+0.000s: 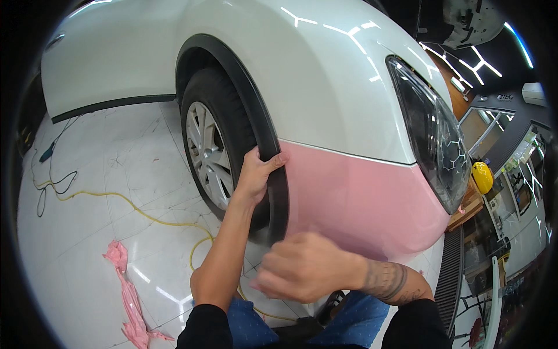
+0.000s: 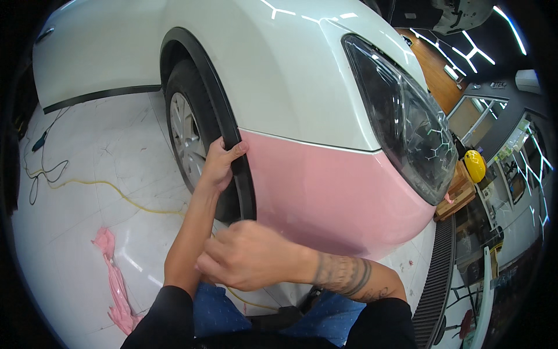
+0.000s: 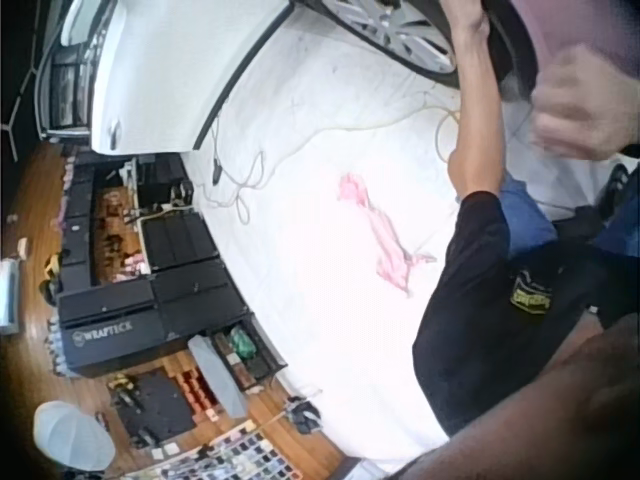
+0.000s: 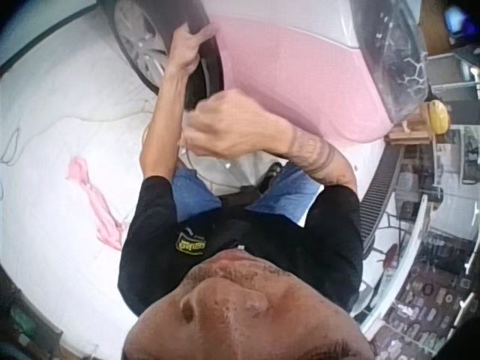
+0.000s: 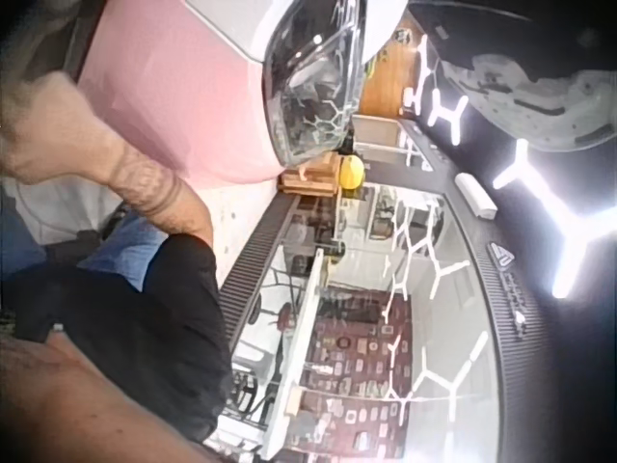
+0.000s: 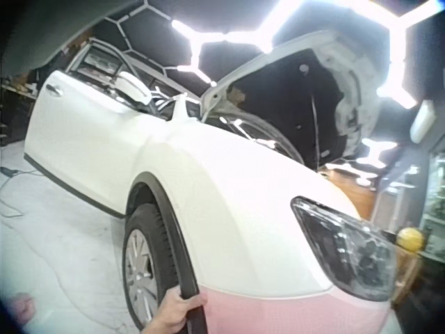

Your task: The person removes a pink vinyl wrap from the front bumper of a white car. They peel the material back from the wheel arch and headlight area, then pull it away from the lower bumper and grille, leaving the original white paint exposed.

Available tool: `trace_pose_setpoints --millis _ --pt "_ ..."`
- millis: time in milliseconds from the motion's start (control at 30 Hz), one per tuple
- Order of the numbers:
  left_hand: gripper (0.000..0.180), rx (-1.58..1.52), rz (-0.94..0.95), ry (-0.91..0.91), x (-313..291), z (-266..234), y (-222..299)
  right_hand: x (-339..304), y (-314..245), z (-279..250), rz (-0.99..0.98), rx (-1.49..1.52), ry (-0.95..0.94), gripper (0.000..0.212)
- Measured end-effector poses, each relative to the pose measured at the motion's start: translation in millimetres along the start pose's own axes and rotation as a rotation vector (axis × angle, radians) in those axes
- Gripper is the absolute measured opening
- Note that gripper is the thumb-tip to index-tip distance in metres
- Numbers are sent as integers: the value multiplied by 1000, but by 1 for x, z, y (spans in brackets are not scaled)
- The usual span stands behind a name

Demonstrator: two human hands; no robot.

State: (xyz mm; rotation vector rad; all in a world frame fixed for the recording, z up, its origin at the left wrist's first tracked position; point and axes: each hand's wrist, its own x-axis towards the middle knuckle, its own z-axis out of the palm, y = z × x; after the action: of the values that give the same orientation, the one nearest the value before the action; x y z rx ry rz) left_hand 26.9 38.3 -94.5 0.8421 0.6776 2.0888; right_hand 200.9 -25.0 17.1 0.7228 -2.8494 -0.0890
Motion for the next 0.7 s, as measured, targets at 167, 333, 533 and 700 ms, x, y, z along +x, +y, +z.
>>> trace_pose_setpoints --millis 167,333,533,700 --pt "54 58 134 20 -1 -12 5 -24 88 51 315 -101 100 18" --pt "81 441 256 337 -8 -5 5 -23 69 50 286 -119 147 14" --pt "32 1243 978 241 -21 34 22 -34 30 2 191 -178 232 21" --pt "32 1158 1045 102 -25 60 15 -86 32 -45 384 -451 450 26"
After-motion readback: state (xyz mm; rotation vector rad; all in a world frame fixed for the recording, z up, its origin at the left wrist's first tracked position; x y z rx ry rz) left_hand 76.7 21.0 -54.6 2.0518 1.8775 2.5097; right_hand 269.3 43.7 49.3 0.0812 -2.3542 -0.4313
